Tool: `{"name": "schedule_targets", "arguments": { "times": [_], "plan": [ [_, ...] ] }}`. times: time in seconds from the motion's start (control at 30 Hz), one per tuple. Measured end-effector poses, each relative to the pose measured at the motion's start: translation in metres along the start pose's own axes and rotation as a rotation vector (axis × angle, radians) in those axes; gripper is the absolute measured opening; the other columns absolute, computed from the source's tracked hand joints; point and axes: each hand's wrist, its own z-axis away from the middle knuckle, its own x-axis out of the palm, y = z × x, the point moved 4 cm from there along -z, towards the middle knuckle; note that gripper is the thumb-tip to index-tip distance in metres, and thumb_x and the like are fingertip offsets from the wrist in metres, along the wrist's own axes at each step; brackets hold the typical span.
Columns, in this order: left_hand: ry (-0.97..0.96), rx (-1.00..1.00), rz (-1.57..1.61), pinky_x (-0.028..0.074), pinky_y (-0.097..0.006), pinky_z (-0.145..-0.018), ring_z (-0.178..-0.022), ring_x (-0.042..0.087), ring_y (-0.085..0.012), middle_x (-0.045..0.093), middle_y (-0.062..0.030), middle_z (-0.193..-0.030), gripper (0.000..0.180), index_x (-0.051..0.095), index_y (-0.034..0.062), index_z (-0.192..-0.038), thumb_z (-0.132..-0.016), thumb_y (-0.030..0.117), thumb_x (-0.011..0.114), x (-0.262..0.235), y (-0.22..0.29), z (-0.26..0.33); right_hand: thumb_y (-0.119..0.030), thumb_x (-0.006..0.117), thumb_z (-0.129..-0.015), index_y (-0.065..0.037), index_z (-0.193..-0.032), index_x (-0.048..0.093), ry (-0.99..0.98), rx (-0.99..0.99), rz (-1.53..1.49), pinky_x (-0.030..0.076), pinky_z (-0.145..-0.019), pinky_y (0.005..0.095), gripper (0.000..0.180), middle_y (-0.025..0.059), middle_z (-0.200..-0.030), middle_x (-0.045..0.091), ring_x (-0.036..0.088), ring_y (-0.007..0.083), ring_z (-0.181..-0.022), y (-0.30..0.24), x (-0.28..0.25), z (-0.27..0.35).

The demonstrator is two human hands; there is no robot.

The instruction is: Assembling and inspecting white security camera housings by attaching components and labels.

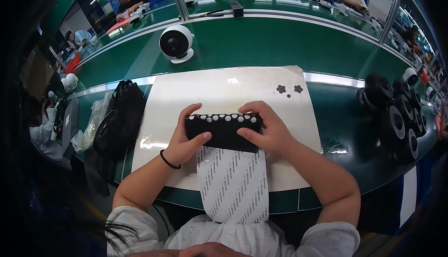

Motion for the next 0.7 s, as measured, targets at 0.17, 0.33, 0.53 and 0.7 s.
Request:
{"name": "schedule_targets", "arguments": {
  "times": [0.17,0.33,0.53,0.7],
  "plan": [
    [-0.038,-0.078,-0.058,0.045,-0.023,-0.072,-0.084,0.052,-0.0101,0.054,-0.0063,-0.094,0.039,0.040,0.0055,-0.114,-0.081,0.006,0.060,0.000,-0.005,-0.002,-0.010,0.068,-0.074,-0.009,-0.110,0.047,-0.049,-0.255,0.281,0.042,-0.083,0.0271,0.042,0.0042,-0.103,0.051,0.050,0.0134,-0.094,-0.009,0.000,-0.001],
    [0.016,-0.068,-0.056,0.044,-0.022,-0.067,-0.076,0.053,-0.0073,0.056,-0.0030,-0.083,0.027,0.047,0.0036,-0.102,-0.080,0.008,0.062,-0.004,-0.007,-0.002,-0.007,0.066,-0.075,-0.009,-0.107,0.049,0.004,-0.007,0.124,0.044,-0.074,0.0242,0.036,0.0030,-0.098,0.053,0.052,0.0105,-0.086,-0.002,0.003,-0.001],
    [-0.014,-0.094,-0.027,0.040,-0.020,-0.059,-0.066,0.050,-0.0048,0.055,0.0017,-0.070,0.013,0.054,0.0035,-0.084,-0.079,0.008,0.065,-0.010,-0.004,-0.002,-0.006,0.066,-0.076,-0.007,-0.101,0.053,0.023,0.026,0.147,0.044,-0.069,0.0227,0.027,0.0014,-0.090,0.057,0.053,0.0080,-0.079,-0.012,0.002,0.002],
    [-0.036,-0.056,-0.092,0.038,-0.021,-0.056,-0.062,0.047,-0.0048,0.053,0.0026,-0.066,0.012,0.056,0.0034,-0.075,-0.078,0.009,0.066,-0.011,-0.003,-0.001,-0.010,0.065,-0.078,-0.004,-0.095,0.056,0.000,-0.018,0.118,0.044,-0.067,0.0221,0.019,0.0023,-0.083,0.059,0.054,0.0078,-0.074,-0.013,0.000,0.002]
  ]
}}
